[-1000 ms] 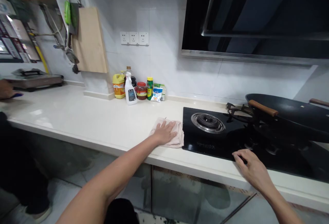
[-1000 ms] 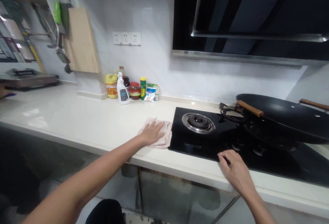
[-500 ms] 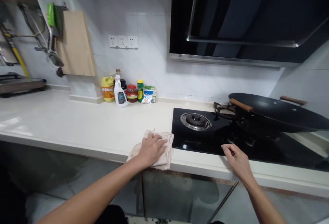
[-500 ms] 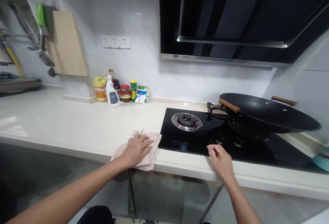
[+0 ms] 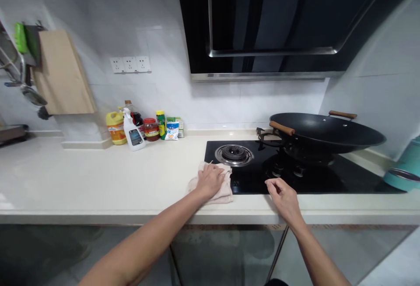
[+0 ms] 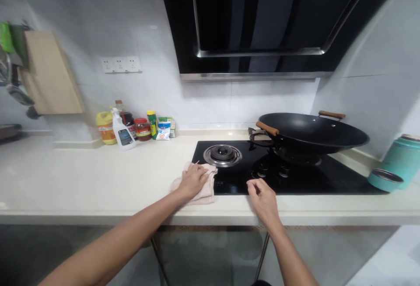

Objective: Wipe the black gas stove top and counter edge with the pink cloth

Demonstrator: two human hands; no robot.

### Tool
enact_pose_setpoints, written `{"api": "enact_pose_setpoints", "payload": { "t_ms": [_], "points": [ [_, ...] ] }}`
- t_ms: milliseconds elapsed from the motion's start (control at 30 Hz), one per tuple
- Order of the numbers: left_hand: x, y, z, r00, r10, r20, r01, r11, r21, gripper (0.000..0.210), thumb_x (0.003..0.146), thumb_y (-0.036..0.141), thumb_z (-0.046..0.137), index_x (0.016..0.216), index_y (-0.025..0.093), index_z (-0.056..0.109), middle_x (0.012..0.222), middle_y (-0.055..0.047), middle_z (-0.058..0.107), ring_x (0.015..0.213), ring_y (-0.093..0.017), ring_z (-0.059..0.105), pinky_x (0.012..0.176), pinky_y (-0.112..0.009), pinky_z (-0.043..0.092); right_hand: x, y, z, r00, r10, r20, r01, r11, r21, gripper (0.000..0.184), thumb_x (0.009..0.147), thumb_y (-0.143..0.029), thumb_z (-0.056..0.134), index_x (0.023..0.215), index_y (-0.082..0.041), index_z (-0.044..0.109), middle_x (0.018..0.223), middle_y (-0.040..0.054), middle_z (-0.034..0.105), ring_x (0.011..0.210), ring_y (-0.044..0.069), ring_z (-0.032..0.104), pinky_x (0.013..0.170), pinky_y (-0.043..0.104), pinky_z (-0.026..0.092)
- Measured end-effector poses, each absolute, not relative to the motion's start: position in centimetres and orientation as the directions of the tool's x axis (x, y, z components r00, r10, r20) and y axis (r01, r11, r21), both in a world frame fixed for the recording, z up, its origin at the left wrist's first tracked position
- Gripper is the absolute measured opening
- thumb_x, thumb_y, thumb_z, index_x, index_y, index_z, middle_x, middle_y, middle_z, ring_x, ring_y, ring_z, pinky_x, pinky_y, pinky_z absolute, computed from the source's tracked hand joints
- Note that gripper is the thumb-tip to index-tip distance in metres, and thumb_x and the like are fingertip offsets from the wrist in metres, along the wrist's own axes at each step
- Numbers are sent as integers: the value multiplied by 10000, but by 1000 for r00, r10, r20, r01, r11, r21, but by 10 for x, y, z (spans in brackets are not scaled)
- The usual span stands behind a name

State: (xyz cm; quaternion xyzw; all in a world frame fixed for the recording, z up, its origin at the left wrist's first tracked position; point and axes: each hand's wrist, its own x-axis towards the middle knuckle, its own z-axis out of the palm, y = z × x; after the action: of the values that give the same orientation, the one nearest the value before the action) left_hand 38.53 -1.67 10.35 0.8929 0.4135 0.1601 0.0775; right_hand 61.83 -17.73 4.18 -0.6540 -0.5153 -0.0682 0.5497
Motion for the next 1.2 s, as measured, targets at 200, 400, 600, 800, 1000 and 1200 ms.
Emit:
{"api": "enact_pose_setpoints", "payload": {
  "t_ms": [200, 400, 600, 800, 1000, 1200],
  "points": [
    [458, -1, 111, 732, 681, -5, 661, -708, 249, 639, 971, 639, 261, 1552, 394, 365, 1727, -37, 127, 1561, -409, 78, 1154, -758, 73, 614, -179, 46, 498, 561, 661, 733, 135, -667, 309, 959, -443, 515, 849, -219, 698, 817, 20, 664, 700, 161, 565, 688, 289, 426],
    [525, -53, 110, 871, 491, 2, 470, -835, 285, 819, 966, 655, 136, 1631, 179, 88, 1720, -119, 122, 1576, -293, 86, 1238, -623, 37, 615, -184, 47, 576, 311, 756, 762, 131, -635, 307, 963, -436, 495, 861, -203, 666, 884, 60, 659, 809, 188, 602, 763, 311, 461],
    [521, -95, 101, 930, 362, 66, 325, -891, 318, 883, 927, 725, 220, 1630, 192, 182, 1725, -116, 89, 1574, -339, 53, 1243, -599, 40, 618, -189, 46, 656, 17, 755, 752, 70, -655, 302, 950, -433, 468, 886, -196, 644, 976, 111, 624, 975, 248, 604, 903, 390, 472],
    [457, -93, 94, 908, 416, 50, 381, -869, 315, 780, 875, 823, 288, 1567, 464, 312, 1732, 6, 86, 1570, -405, -28, 1191, -697, -56, 627, -188, 40, 719, 98, 688, 689, 35, -724, 290, 918, -429, 479, 888, -202, 657, 976, 90, 635, 974, 243, 601, 912, 382, 458],
    [372, -51, 98, 774, 627, 89, 601, -771, 211, 759, 920, 763, 323, 1585, 398, 304, 1715, -30, 183, 1563, -409, 73, 1191, -708, 88, 632, -187, 38, 762, 173, 624, 631, 17, -775, 318, 889, -454, 498, 871, -198, 686, 940, 68, 653, 924, 226, 602, 894, 364, 445],
    [292, -31, 103, 661, 747, 71, 736, -663, 136, 800, 953, 702, 319, 1620, 267, 247, 1703, -69, 195, 1566, -352, 148, 1207, -632, 182, 628, -187, 40, 768, 205, 606, 614, 33, -789, 336, 892, -472, 501, 866, -198, 693, 951, 71, 666, 908, 217, 604, 875, 355, 449]
  ]
}}
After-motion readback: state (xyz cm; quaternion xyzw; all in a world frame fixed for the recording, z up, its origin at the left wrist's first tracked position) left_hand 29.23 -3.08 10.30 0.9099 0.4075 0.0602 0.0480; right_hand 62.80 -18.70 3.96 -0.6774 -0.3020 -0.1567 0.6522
